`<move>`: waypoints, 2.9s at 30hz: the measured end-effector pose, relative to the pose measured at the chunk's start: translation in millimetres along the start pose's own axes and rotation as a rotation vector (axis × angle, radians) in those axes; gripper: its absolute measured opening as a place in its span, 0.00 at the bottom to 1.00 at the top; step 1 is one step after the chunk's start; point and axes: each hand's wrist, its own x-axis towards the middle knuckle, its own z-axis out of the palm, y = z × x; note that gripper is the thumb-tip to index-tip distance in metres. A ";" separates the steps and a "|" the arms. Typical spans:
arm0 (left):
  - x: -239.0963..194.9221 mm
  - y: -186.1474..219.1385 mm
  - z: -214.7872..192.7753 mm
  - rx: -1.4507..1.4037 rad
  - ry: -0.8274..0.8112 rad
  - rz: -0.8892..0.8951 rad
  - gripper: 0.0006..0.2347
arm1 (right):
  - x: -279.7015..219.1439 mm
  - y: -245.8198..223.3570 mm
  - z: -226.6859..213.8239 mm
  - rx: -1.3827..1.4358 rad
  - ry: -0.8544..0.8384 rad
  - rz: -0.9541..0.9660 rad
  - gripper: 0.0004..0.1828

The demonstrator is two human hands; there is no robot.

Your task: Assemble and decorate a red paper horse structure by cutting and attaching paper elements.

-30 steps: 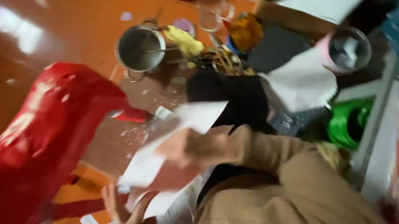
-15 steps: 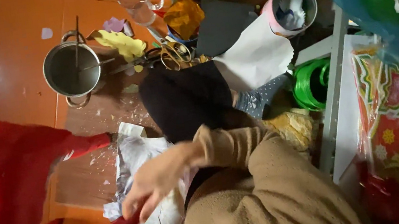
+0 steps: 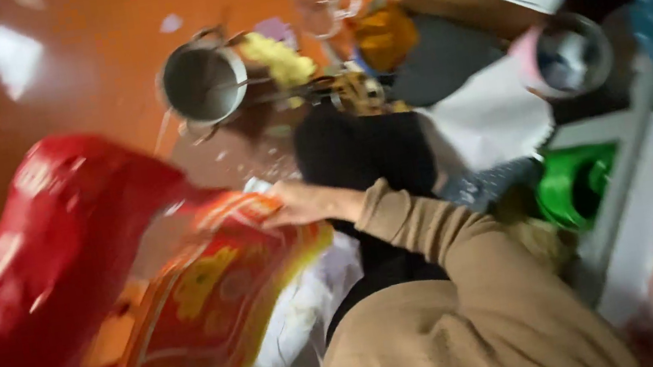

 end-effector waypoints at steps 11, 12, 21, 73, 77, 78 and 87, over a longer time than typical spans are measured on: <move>-42.8 -208.1 -20.8 -0.098 -0.244 -0.405 0.12 | 77.3 147.7 -7.7 -0.139 -0.201 0.023 0.16; -37.9 -210.1 -19.8 0.062 -0.331 -0.301 0.10 | 83.6 165.3 -6.8 -0.189 -0.157 0.060 0.14; -26.9 -180.8 -34.0 -0.066 -0.153 -0.767 0.05 | 64.3 26.9 11.8 -0.385 -0.104 0.475 0.25; -9.5 -173.9 -73.6 0.743 0.043 -0.561 0.31 | 86.4 36.8 -89.9 -0.799 0.540 0.400 0.14; 27.9 -167.1 -63.4 0.488 0.034 -0.618 0.38 | 87.4 55.3 -82.8 -0.126 0.520 0.486 0.13; 34.2 -164.4 -58.3 0.434 0.025 -0.692 0.30 | 91.3 61.8 -85.0 -0.065 0.530 0.522 0.10; 20.7 -215.0 -52.7 0.552 0.044 -0.600 0.12 | 103.2 43.7 -58.2 0.088 0.673 0.277 0.11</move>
